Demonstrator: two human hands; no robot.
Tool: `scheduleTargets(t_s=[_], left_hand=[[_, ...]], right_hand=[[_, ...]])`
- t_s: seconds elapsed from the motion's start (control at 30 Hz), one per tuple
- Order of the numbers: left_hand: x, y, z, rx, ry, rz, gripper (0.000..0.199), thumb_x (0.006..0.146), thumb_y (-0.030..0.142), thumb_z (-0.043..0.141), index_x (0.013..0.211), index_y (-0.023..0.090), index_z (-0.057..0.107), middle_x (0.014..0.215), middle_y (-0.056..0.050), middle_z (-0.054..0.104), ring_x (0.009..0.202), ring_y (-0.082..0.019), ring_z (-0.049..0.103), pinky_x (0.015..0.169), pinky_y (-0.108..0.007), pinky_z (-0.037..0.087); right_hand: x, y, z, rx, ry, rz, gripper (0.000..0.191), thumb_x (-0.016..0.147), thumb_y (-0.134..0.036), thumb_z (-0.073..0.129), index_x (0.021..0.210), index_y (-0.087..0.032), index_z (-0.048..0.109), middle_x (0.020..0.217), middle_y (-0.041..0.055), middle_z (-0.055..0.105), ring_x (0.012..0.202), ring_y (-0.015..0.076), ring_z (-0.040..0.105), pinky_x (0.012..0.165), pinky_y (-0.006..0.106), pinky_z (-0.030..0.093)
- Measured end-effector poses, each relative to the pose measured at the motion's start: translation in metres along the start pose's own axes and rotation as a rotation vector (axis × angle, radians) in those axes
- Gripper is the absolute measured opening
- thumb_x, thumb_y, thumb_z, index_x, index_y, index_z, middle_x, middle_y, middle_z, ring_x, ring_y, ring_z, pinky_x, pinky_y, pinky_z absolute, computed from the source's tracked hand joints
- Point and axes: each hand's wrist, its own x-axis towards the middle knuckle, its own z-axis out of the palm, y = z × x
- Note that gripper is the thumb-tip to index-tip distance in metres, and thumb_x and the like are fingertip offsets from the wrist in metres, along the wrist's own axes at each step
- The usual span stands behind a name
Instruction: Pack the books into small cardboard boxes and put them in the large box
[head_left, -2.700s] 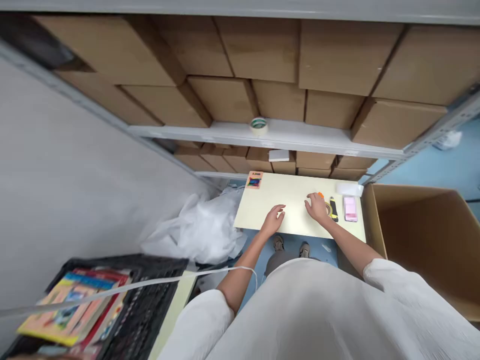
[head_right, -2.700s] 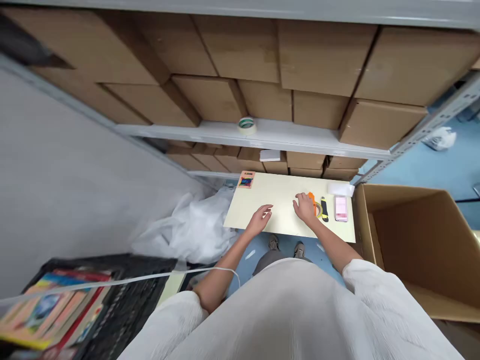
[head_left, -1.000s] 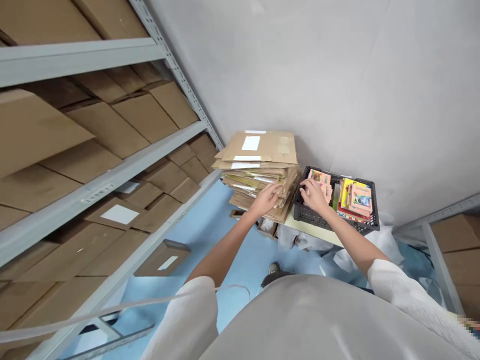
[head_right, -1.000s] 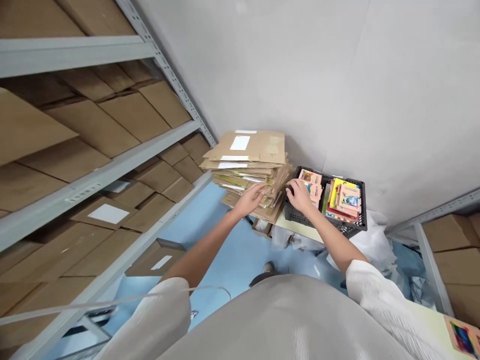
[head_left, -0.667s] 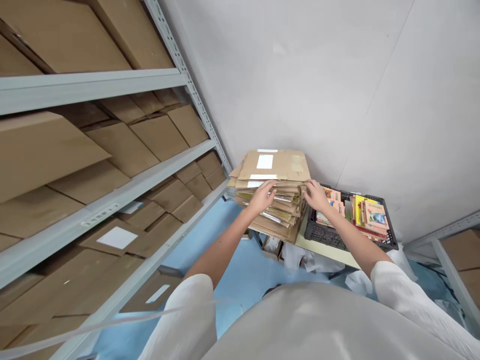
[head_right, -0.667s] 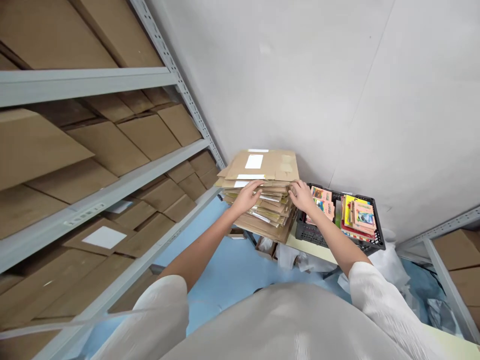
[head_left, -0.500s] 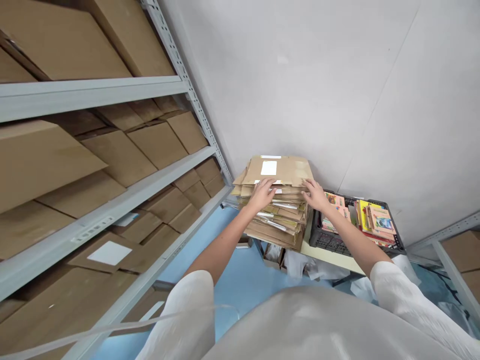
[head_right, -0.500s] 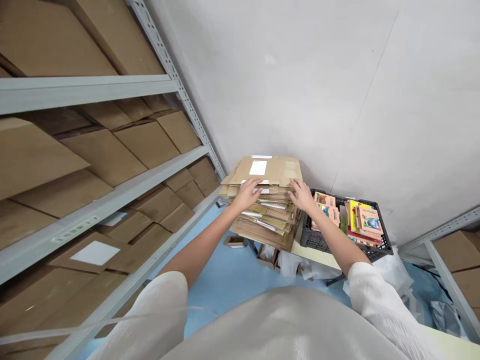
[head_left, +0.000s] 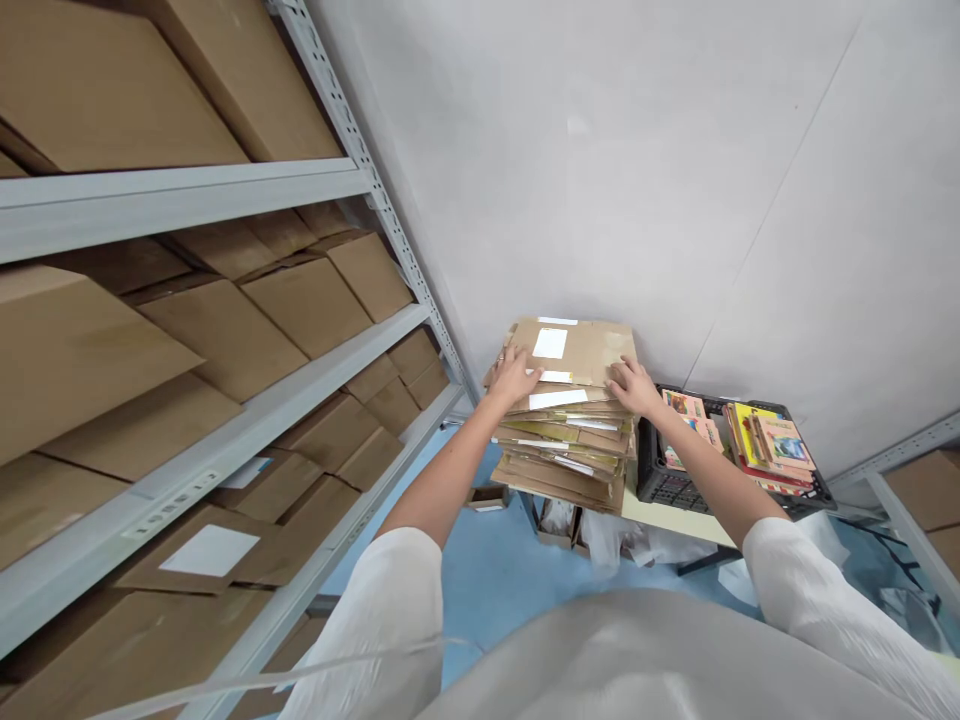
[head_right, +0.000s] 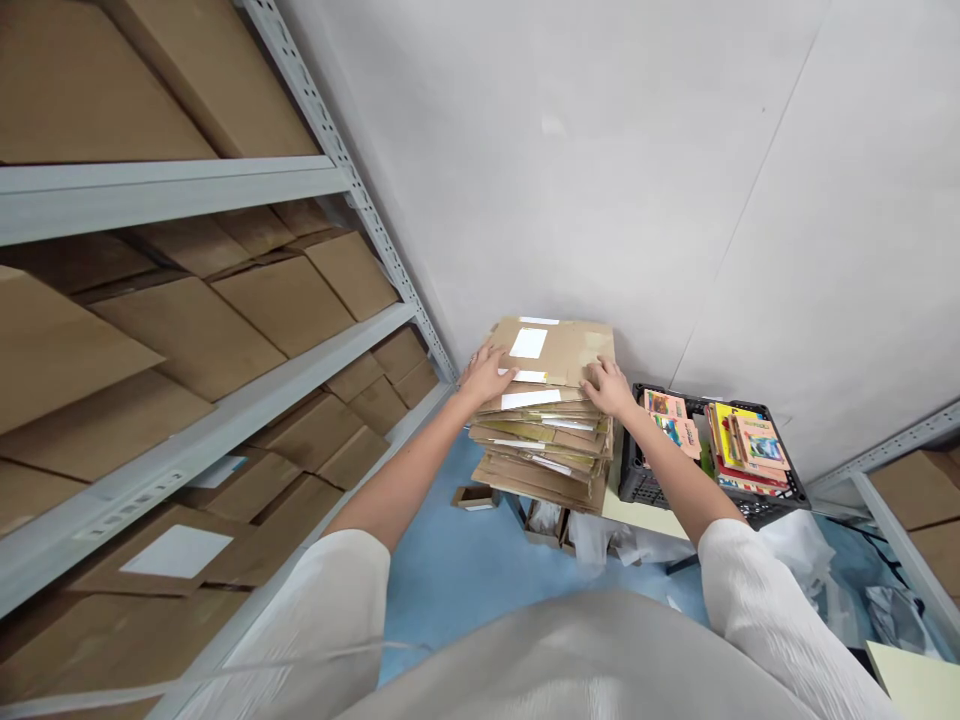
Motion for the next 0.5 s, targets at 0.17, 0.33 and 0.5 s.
scheduleTargets(t_s=[0.17, 0.33, 0.5], left_hand=[[-0.011, 0.005, 0.000, 0.040, -0.022, 0.046, 0.049, 0.096, 0.048, 0.069, 0.139, 0.024, 0.067, 0.165, -0.018, 0.048, 0.153, -0.044, 0.045, 0.122, -0.064, 0.041], [-0.027, 0.027, -0.016, 0.202, -0.030, 0.055, 0.047, 0.102, 0.046, 0.060, 0.144, 0.028, 0.067, 0.170, -0.012, 0.046, 0.156, -0.039, 0.040, 0.126, -0.057, 0.038], [-0.038, 0.042, -0.030, 0.217, 0.028, 0.073, 0.044, 0.103, 0.044, 0.060, 0.143, 0.028, 0.070, 0.166, -0.011, 0.051, 0.153, -0.038, 0.041, 0.124, -0.056, 0.038]], right_hand=[[-0.003, 0.001, 0.005, 0.019, 0.020, -0.018, 0.050, 0.101, -0.042, 0.059, 0.146, -0.020, 0.064, 0.164, 0.0188, 0.049, 0.146, 0.0361, 0.051, 0.119, 0.053, 0.047], [-0.008, -0.003, 0.000, 0.050, 0.105, -0.060, 0.043, 0.096, -0.036, 0.061, 0.136, -0.021, 0.070, 0.160, 0.0180, 0.052, 0.144, 0.0378, 0.052, 0.121, 0.057, 0.044], [-0.016, -0.016, -0.014, 0.044, 0.168, -0.065, 0.037, 0.096, -0.035, 0.061, 0.129, -0.023, 0.073, 0.157, 0.0162, 0.055, 0.140, 0.0363, 0.053, 0.119, 0.057, 0.043]])
